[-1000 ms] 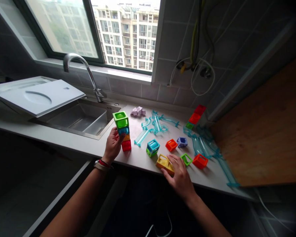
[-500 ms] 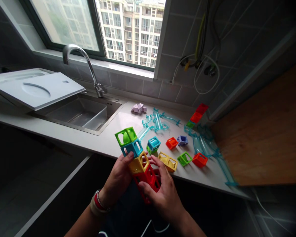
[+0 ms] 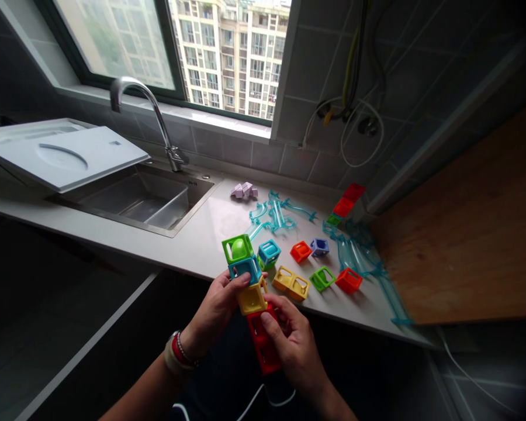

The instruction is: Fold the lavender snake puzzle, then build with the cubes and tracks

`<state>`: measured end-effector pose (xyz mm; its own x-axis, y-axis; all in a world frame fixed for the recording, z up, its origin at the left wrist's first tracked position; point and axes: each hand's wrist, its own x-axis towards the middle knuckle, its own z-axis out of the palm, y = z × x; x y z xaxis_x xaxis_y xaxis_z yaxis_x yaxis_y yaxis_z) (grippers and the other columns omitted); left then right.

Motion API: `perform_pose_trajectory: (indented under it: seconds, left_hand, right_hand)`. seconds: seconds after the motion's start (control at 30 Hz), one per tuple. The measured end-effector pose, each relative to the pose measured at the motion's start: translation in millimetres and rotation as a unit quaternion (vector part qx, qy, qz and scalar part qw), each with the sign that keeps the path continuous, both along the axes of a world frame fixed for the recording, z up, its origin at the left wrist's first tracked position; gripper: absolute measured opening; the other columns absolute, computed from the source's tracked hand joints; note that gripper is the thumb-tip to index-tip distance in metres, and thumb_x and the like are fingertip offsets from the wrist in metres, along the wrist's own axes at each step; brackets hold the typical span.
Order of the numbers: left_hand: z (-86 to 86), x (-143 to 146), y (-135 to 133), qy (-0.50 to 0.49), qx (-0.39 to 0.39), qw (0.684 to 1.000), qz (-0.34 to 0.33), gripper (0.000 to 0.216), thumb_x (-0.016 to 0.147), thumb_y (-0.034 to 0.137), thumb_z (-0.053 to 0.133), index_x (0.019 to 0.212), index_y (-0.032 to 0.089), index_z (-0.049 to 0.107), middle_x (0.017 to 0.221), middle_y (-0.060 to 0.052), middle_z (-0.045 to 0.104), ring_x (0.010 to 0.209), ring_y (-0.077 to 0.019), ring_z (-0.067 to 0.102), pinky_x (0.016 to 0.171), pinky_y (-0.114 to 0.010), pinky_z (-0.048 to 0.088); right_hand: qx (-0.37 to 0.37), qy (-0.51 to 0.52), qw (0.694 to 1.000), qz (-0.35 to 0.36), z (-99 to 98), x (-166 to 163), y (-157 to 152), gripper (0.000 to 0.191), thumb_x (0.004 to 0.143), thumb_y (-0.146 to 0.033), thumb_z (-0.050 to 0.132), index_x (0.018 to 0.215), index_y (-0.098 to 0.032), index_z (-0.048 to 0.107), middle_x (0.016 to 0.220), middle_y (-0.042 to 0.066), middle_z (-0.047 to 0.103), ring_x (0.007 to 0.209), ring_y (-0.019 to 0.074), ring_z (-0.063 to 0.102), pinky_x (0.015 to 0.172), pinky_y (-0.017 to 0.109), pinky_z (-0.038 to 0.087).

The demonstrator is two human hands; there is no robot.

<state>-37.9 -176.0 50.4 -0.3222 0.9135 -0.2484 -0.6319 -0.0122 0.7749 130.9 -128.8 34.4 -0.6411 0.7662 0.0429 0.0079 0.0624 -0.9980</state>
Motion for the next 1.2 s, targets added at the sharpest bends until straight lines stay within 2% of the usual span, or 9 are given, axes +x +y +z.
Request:
perform_pose_trajectory:
  seconds: [0.17, 0.3, 0.4, 0.57, 0.7, 0.9, 1.0, 1.07, 1.2]
  left_hand:
    - [-0.5, -10.2, 1.6, -0.003, -0.001, 0.999, 0.052, 0.033, 0.092, 0.043, 0.071, 0.112, 0.016, 0.072, 0.131, -0.016, 0.072, 0.108, -0.0307, 0.073, 0.091, -0.043, 0.059]
    - [-5.5, -49.9, 8.4, 0.193, -0.018, 0.979, 0.070, 0.045, 0.086, 0.045, 0.077, 0.121, 0.017, 0.068, 0.129, -0.016, 0.073, 0.113, -0.0316, 0.071, 0.095, -0.044, 0.056]
    - [-21.7, -91.4, 18.5, 0.421, -0.056, 0.894, 0.143, 0.054, 0.079, 0.053, 0.081, 0.116, 0.016, 0.067, 0.115, -0.014, 0.076, 0.109, -0.0328, 0.071, 0.094, -0.044, 0.054]
    - [-61.6, -149.4, 32.5, 0.690, -0.158, 0.678, 0.198, 0.060, 0.082, 0.061, 0.072, 0.122, 0.017, 0.068, 0.122, -0.015, 0.073, 0.117, -0.0359, 0.065, 0.103, -0.046, 0.048]
    - [-88.5, -164.6, 36.3, 0.743, -0.196, 0.604, 0.212, 0.058, 0.088, 0.060, 0.065, 0.127, 0.018, 0.067, 0.128, -0.016, 0.070, 0.121, -0.0367, 0.061, 0.106, -0.047, 0.044]
    - [-88.4, -155.8, 41.1, 0.726, -0.233, 0.613, 0.207, 0.069, 0.087, 0.060, 0.069, 0.141, 0.020, 0.058, 0.133, -0.018, 0.066, 0.125, -0.0406, 0.059, 0.106, -0.055, 0.045]
    - [-70.3, -130.7, 34.3, 0.719, -0.141, 0.627, 0.267, 0.087, 0.083, 0.055, 0.077, 0.152, 0.015, 0.043, 0.150, -0.022, 0.051, 0.141, -0.0404, 0.047, 0.116, -0.056, 0.039]
    - [-57.7, -100.7, 23.3, 0.708, -0.046, 0.633, 0.308, 0.071, 0.087, 0.041, 0.077, 0.147, 0.016, 0.048, 0.149, -0.020, 0.052, 0.142, -0.0354, 0.048, 0.120, -0.053, 0.038]
    - [-45.1, -28.9, 4.6, 0.691, 0.116, 0.709, 0.078, 0.029, 0.094, 0.018, 0.068, 0.123, 0.023, 0.065, 0.129, -0.010, 0.068, 0.122, -0.0251, 0.065, 0.108, -0.042, 0.053]
  right_hand:
    - [-0.085, 0.008, 0.996, 0.031, -6.5, 9.9, -6.2, 0.035, 0.097, -0.047, 0.065, 0.122, -0.023, 0.069, 0.097, 0.007, 0.073, 0.084, 0.0213, 0.071, 0.073, 0.030, 0.059]
    - [-0.119, 0.023, 0.993, 0.015, -14.5, 23.5, -9.8, 0.039, 0.094, -0.051, 0.069, 0.121, -0.023, 0.069, 0.090, 0.005, 0.073, 0.082, 0.0217, 0.070, 0.072, 0.030, 0.058]
    - [-0.148, 0.040, 0.988, -0.028, -20.6, 36.0, -8.7, 0.042, 0.092, -0.053, 0.070, 0.122, -0.024, 0.069, 0.102, 0.007, 0.075, 0.087, 0.0224, 0.070, 0.076, 0.030, 0.058]
    - [-0.224, 0.075, 0.968, -0.079, -30.5, 53.8, -4.8, 0.044, 0.091, -0.052, 0.073, 0.124, -0.023, 0.070, 0.107, 0.009, 0.075, 0.090, 0.0222, 0.070, 0.077, 0.030, 0.057]
    - [-0.258, 0.096, 0.955, -0.105, -36.3, 64.1, -3.5, 0.045, 0.088, -0.050, 0.077, 0.124, -0.023, 0.070, 0.104, 0.009, 0.075, 0.085, 0.0209, 0.070, 0.074, 0.029, 0.057]
    - [-0.322, 0.115, 0.929, -0.142, -42.8, 77.4, 0.0, 0.050, 0.087, -0.048, 0.080, 0.128, -0.023, 0.067, 0.111, 0.009, 0.076, 0.085, 0.0228, 0.073, 0.073, 0.032, 0.059]
    - [-0.349, 0.137, 0.914, -0.157, -42.9, 79.0, 2.7, 0.052, 0.087, -0.047, 0.080, 0.130, -0.024, 0.064, 0.115, 0.009, 0.076, 0.089, 0.0249, 0.075, 0.076, 0.035, 0.060]
    - [-0.363, 0.147, 0.905, -0.163, -42.0, 78.7, 4.2, 0.053, 0.087, -0.046, 0.080, 0.132, -0.024, 0.063, 0.115, 0.009, 0.076, 0.091, 0.0256, 0.075, 0.077, 0.036, 0.061]
    - [-0.369, 0.146, 0.902, -0.167, -40.5, 80.1, 6.8, 0.053, 0.087, -0.045, 0.081, 0.133, -0.024, 0.062, 0.115, 0.008, 0.076, 0.092, 0.0252, 0.075, 0.078, 0.035, 0.061]
